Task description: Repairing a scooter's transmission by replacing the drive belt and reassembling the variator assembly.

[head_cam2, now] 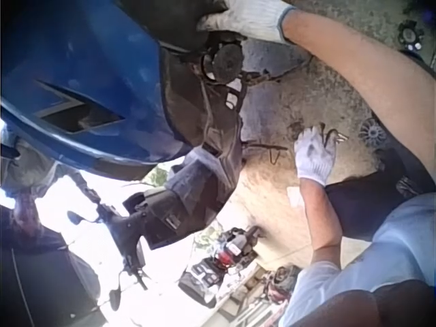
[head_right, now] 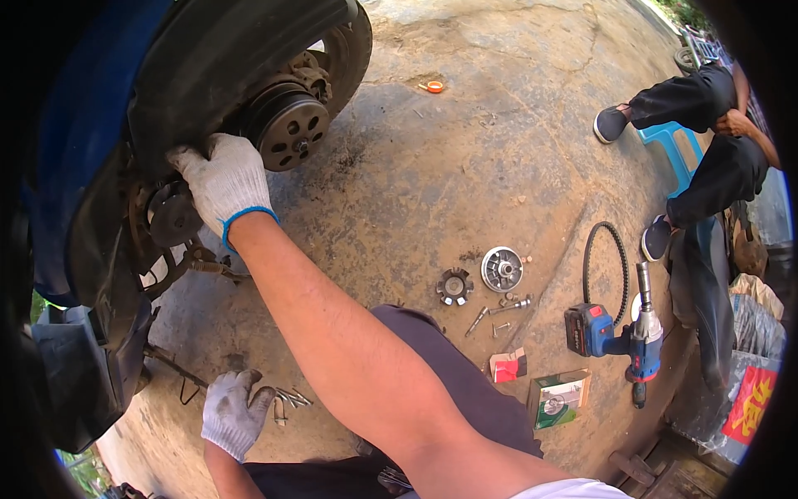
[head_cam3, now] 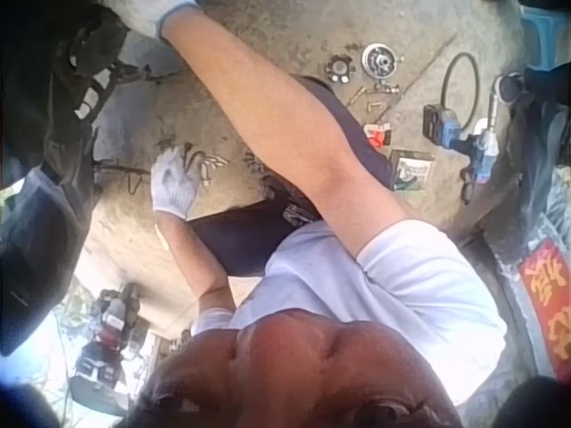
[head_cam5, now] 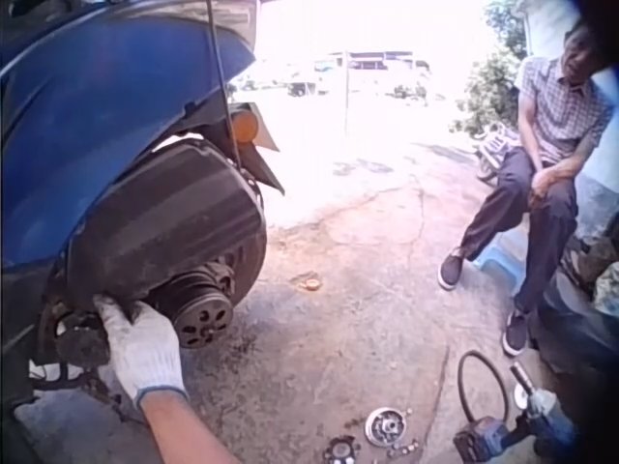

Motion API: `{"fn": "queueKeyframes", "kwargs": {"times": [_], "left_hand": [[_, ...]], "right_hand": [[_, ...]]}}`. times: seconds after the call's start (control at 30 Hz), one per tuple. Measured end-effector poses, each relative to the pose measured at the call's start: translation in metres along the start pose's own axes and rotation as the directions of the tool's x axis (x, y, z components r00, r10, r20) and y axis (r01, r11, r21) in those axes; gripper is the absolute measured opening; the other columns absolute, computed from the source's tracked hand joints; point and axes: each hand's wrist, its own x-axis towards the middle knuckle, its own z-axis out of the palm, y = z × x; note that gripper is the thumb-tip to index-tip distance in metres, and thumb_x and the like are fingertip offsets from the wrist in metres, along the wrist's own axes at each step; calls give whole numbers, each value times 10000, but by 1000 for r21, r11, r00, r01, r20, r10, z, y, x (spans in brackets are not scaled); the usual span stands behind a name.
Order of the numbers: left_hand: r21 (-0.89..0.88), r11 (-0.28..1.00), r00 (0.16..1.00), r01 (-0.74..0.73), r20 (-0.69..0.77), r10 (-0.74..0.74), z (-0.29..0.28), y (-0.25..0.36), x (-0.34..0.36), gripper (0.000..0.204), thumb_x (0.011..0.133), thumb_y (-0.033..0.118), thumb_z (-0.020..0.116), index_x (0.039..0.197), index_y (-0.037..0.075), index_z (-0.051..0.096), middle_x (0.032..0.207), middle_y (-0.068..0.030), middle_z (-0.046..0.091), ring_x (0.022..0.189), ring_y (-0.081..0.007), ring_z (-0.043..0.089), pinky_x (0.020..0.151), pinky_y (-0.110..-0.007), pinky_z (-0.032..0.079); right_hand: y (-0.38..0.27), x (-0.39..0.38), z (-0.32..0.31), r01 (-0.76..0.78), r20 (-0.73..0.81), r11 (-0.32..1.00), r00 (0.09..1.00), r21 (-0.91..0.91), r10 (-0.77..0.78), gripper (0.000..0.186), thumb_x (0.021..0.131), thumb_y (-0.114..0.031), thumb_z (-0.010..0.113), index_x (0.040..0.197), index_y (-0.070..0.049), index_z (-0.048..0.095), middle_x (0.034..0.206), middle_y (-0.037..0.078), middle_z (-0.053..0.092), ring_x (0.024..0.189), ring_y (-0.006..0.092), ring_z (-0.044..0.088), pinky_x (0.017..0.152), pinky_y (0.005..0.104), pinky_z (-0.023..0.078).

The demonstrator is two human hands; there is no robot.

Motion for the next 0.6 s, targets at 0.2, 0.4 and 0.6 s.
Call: {"fn": "queueKeyframes", "kwargs": {"times": [0.2,0.4,0.6], "left_hand": [[10,1000,1000,8,17,-8,0,0,0,342,911,339,725,1119,67,723,1043,-169,713,1040,-387,644,933,-492,485],[-1,1000,1000,12,16,-11,1,-1,-1,344,915,337,721,1125,65,721,1050,-170,708,1048,-391,640,941,-495,483],[7,1000,1000,14,11,-14,1,-2,-1,335,914,331,723,1118,65,717,1040,-169,704,1044,-392,639,939,-494,483]], "right_hand": [[2,1,2,12,-2,999,1000,43,-12,382,963,-290,726,970,92,711,708,123,667,618,184,614,609,342,507],[2,1,2,10,-4,1000,1000,15,-10,376,961,-285,728,955,90,711,703,122,666,601,182,607,595,339,504],[4,1,2,23,0,1000,1000,19,-23,373,963,-283,729,952,90,712,704,121,668,599,178,607,588,337,505]]}}
